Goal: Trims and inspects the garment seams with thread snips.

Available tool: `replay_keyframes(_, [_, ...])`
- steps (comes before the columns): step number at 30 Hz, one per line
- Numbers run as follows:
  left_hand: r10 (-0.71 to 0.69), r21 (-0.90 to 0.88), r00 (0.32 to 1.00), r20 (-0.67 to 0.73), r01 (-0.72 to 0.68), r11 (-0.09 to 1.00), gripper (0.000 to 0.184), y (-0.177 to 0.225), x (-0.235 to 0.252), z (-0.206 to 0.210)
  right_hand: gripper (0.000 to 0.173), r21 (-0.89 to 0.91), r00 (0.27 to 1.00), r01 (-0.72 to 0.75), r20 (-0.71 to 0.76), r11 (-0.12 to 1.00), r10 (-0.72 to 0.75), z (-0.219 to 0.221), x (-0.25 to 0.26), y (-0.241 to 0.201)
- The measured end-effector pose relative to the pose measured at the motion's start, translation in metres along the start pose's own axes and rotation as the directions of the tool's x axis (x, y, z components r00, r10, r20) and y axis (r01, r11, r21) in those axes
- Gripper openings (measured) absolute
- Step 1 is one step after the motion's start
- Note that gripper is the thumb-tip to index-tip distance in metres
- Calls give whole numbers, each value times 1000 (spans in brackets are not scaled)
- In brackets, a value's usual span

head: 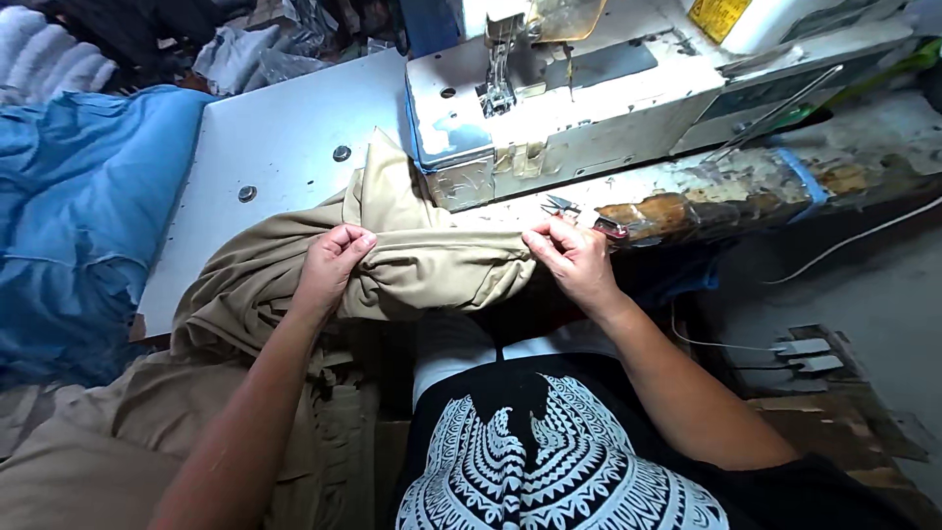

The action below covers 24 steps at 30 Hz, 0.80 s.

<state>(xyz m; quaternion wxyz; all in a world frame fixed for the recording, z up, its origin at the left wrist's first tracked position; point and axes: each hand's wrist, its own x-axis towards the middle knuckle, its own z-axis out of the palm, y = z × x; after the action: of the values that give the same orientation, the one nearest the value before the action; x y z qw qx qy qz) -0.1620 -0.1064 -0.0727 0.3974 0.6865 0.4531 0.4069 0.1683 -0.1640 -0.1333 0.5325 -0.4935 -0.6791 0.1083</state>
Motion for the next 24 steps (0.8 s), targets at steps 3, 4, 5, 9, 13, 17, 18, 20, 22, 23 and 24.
replay_keyframes(3, [32, 40, 999, 17, -33, 999, 10, 3, -1, 2, 27, 56, 999, -42, 20, 998, 41, -1, 1, -3])
replay_keyframes(4, [59, 55, 998, 37, -61, 997, 10, 3, -1, 2, 29, 80, 998, -58, 18, 995, 57, -1, 1, -5])
replay_keyframes(5, [85, 73, 995, 58, -89, 993, 13, 3, -1, 2, 31, 99, 998, -64, 10, 993, 63, -1, 1, -6])
replay_keyframes(9, [128, 148, 990, 60, -135, 980, 27, 15, -2, 7, 35, 28, 999, 12, -48, 1000, -10, -7, 7, -19])
replay_keyframes(13, [216, 412, 966, 145, -257, 874, 49, 35, 3, 11, 43, -93, 985, 124, 134, 988, -111, -3, 26, -37])
replay_keyframes(17, [200, 523, 909, 366, -378, 764, 20, 49, 23, 25, 42, -52, 854, 74, 518, 996, -37, 16, 53, -45])
replay_keyframes(18, [205, 488, 910, 360, -371, 790, 15, 55, 28, 28, 30, -18, 828, 12, 561, 1000, 1, 18, 58, -45])
replay_keyframes(20, [200, 312, 930, 309, -298, 902, 9, 67, 40, 35, 22, 86, 826, -123, 562, 989, 54, 15, 61, -44])
replay_keyframes(22, [174, 110, 945, 279, -211, 971, 6, 69, 49, 43, 24, 213, 835, -278, 535, 937, 126, 1, 56, -44])
replay_keyframes(23, [167, 58, 952, 255, -188, 980, 5, 64, 54, 49, 26, 259, 824, -362, 538, 896, 177, -6, 52, -43])
replay_keyframes(24, [165, 35, 961, 224, -177, 984, 5, 57, 57, 56, 26, 277, 799, -435, 558, 857, 225, -14, 47, -41])
